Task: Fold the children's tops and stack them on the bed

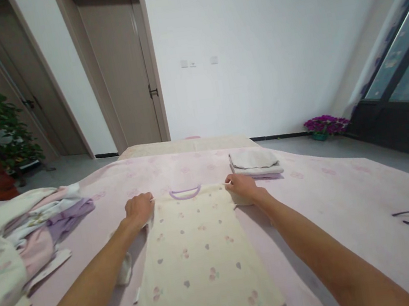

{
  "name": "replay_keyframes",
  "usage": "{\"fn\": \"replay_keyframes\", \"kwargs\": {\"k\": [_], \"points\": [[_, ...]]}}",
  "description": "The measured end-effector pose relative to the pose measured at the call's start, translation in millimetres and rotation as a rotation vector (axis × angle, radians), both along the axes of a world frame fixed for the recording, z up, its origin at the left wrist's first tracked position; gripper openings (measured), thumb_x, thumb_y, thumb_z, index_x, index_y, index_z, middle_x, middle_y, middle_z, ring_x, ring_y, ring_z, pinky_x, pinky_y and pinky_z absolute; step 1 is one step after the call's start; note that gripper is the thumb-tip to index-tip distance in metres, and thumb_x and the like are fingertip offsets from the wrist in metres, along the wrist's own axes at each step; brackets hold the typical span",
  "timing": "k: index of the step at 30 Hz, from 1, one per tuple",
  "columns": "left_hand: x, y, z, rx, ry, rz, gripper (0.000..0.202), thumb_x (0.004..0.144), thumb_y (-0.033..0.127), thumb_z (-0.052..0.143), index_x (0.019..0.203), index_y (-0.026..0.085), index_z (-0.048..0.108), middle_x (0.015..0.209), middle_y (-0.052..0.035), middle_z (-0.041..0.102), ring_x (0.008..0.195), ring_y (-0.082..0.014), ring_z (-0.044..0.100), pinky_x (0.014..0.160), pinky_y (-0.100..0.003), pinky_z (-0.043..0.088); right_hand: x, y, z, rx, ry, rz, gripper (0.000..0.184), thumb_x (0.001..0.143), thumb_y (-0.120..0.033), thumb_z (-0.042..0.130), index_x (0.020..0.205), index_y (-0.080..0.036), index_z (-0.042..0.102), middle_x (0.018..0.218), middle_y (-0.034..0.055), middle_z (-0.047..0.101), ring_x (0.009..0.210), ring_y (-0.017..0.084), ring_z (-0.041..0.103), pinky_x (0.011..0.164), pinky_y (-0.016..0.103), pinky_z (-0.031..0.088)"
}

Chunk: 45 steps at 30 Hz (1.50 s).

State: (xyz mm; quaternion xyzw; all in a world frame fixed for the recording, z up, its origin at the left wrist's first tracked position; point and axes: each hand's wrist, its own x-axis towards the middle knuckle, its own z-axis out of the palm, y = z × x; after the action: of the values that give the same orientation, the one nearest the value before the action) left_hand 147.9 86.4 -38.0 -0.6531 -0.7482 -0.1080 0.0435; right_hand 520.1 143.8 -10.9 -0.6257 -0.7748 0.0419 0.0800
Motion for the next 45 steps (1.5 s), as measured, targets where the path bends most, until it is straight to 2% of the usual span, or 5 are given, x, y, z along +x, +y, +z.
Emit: {"fn": "replay_keyframes", "kwargs": {"k": [6, 14, 21, 37, 45], "points": [[40, -19, -9.4, 0.110, 0.005, -0.251, 0.042, 0.091, 0.022, 0.041, 0.128, 0.016, 0.061, 0.137, -0.0153, 0.058, 0.131, -0.0307, 0.047, 0.111, -0.046, 0.032, 45, -32, 9.7, -0.117, -0.064, 0.005, 0.068, 0.071, -0.031, 0.067, 0.137, -0.026, 0.055, 0.126, 0.0102, 0.066, 0.105, 0.029, 0.064, 0.078, 0.033, 0.045], [86, -32, -44.8, -0.013, -0.064, -0.414, 0.054, 0.097, 0.044, 0.038, 0.142, 0.017, 0.051, 0.151, -0.0170, 0.045, 0.143, -0.0337, 0.036, 0.115, -0.050, 0.028, 125, -56, 15.0, -0.187, -0.119, -0.171, 0.031, 0.072, -0.021, 0.061, 0.101, -0.026, 0.072, 0.104, 0.0070, 0.072, 0.086, 0.023, 0.065, 0.067, 0.029, 0.040], [90, -36, -47.4, -0.039, 0.030, -0.354, 0.058, 0.098, 0.049, 0.036, 0.149, 0.022, 0.043, 0.157, -0.0170, 0.036, 0.145, -0.0365, 0.030, 0.115, -0.053, 0.023, 158, -26, 2.5, -0.138, 0.692, -0.329, 0.026, 0.080, -0.032, 0.057, 0.094, -0.014, 0.068, 0.077, 0.0064, 0.069, 0.064, 0.017, 0.060, 0.055, 0.025, 0.043], [91, -37, -47.1, -0.058, 0.048, -0.350, 0.059, 0.099, 0.048, 0.036, 0.151, 0.021, 0.041, 0.159, -0.0166, 0.032, 0.147, -0.0359, 0.026, 0.117, -0.054, 0.019, 154, -19, -30.1, 0.092, -0.140, -0.541, 0.038, 0.094, -0.031, 0.047, 0.126, -0.017, 0.060, 0.121, 0.0198, 0.063, 0.109, 0.033, 0.062, 0.084, 0.041, 0.047], [91, -37, -48.9, -0.053, 0.075, -0.340, 0.058, 0.100, 0.049, 0.035, 0.151, 0.023, 0.040, 0.159, -0.0156, 0.032, 0.148, -0.0336, 0.026, 0.117, -0.053, 0.019, 33, -47, -45.1, 0.203, -0.147, 0.163, 0.056, 0.104, -0.041, 0.028, 0.148, -0.010, 0.040, 0.155, 0.0165, 0.038, 0.145, 0.030, 0.029, 0.116, 0.043, 0.025]]}}
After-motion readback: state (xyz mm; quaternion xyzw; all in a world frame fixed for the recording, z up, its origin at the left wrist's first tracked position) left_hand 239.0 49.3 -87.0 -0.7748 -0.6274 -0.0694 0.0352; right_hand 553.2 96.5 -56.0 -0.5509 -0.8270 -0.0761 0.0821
